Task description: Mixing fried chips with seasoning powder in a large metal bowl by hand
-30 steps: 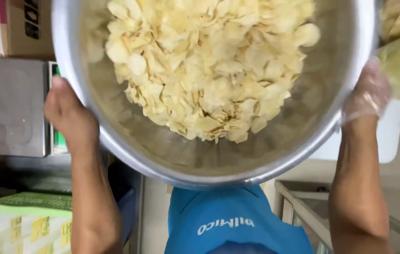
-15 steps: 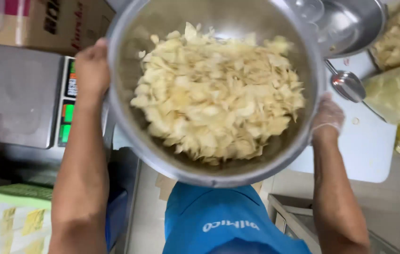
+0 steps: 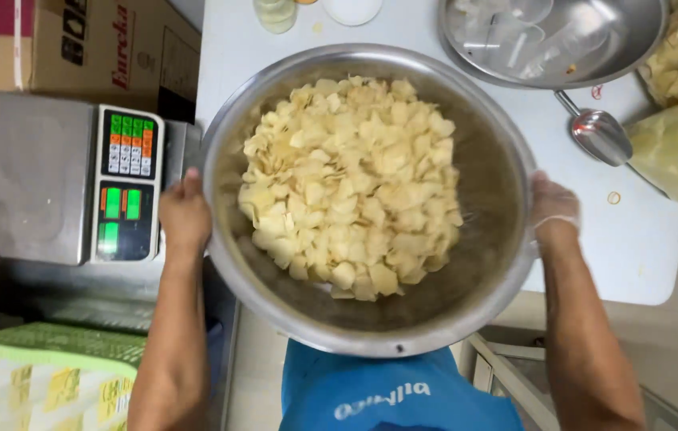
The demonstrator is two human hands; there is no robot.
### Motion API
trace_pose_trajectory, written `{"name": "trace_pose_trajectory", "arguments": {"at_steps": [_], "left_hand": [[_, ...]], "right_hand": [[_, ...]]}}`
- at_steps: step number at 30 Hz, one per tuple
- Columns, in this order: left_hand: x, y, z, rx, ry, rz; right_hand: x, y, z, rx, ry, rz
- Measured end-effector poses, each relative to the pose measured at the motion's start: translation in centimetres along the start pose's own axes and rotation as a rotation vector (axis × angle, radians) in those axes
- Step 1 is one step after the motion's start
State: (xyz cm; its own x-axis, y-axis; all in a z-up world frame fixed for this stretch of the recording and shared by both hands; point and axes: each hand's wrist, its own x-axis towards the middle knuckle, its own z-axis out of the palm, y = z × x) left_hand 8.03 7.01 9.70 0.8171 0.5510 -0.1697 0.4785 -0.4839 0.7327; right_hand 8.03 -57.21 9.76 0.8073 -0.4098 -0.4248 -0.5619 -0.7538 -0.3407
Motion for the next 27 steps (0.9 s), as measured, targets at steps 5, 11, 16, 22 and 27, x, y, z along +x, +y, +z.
{"name": "trace_pose_trajectory", "arguments": {"at_steps": [5, 11, 16, 22, 27], "left_hand": [[-2.2, 13.5, -4.8, -0.209, -0.048, 0.136], [-7.5, 2.8, -3.3, -0.428, 0.221, 0.421], [0.5, 6.0, 0.8, -0.337, 0.071, 0.355], [4.7, 12.8, 3.4, 0.089, -0.071, 0.216], [2.1, 8.4, 0.9, 0.026, -0.287, 0.088]], "right_hand": [[-5.4, -9.7, -9.9, 0.346, 0.207, 0.319], [-4.0, 3.6, -5.6, 0.114, 0.826, -0.485], [-2.8, -2.1, -1.8, 0.72, 0.67, -0.279], [2.9, 6.1, -2.8, -0.663, 0.174, -0.081], [3.8, 7.6, 0.9, -0.786, 0.342, -0.329]]}}
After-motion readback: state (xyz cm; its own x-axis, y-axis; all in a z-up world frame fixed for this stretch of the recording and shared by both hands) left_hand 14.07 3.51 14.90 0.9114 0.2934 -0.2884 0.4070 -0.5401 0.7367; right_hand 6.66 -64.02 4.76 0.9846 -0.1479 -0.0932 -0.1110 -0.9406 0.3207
